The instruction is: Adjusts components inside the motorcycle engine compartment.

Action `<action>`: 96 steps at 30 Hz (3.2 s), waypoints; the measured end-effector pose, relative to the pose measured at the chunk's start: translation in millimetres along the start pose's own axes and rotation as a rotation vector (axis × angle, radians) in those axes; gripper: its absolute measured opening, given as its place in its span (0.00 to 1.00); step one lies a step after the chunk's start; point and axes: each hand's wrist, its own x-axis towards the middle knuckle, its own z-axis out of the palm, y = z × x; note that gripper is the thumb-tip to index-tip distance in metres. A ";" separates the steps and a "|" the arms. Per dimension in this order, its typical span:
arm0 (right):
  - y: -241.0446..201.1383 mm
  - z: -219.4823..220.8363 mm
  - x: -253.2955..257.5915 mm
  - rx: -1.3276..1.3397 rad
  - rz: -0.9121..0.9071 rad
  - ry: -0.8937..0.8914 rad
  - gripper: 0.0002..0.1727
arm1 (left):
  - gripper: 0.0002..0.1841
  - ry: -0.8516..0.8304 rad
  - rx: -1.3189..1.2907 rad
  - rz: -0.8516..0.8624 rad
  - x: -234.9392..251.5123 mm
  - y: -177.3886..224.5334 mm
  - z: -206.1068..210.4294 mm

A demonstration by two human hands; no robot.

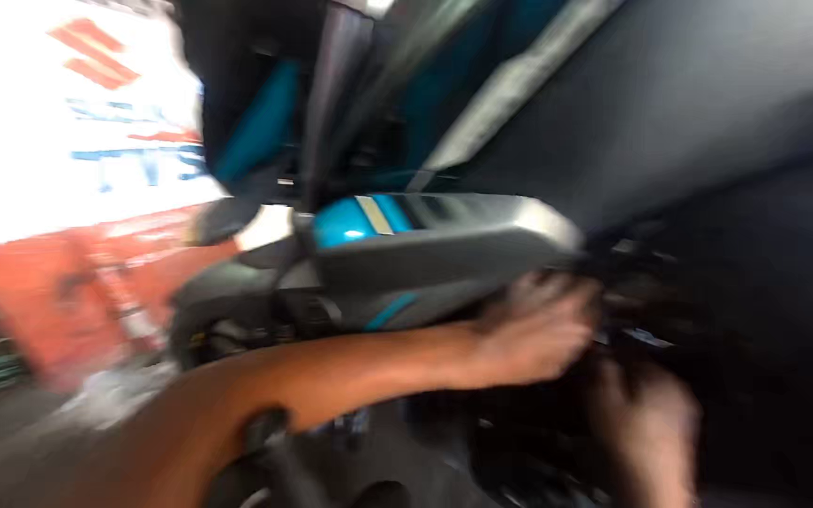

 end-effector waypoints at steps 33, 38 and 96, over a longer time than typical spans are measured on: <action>-0.6 -10.0 14.1 -0.046 -0.049 -0.048 0.13 | 0.31 -0.272 -0.020 -0.006 15.7 -12.2 -7.8; -2.5 -14.1 16.5 -0.052 -0.059 -0.091 0.12 | 0.30 -0.236 -0.025 -0.006 15.0 -13.9 -5.0; -56.6 -19.6 96.5 -0.542 -0.657 0.128 0.11 | 0.43 0.013 -0.136 -0.217 -13.2 -11.8 -3.2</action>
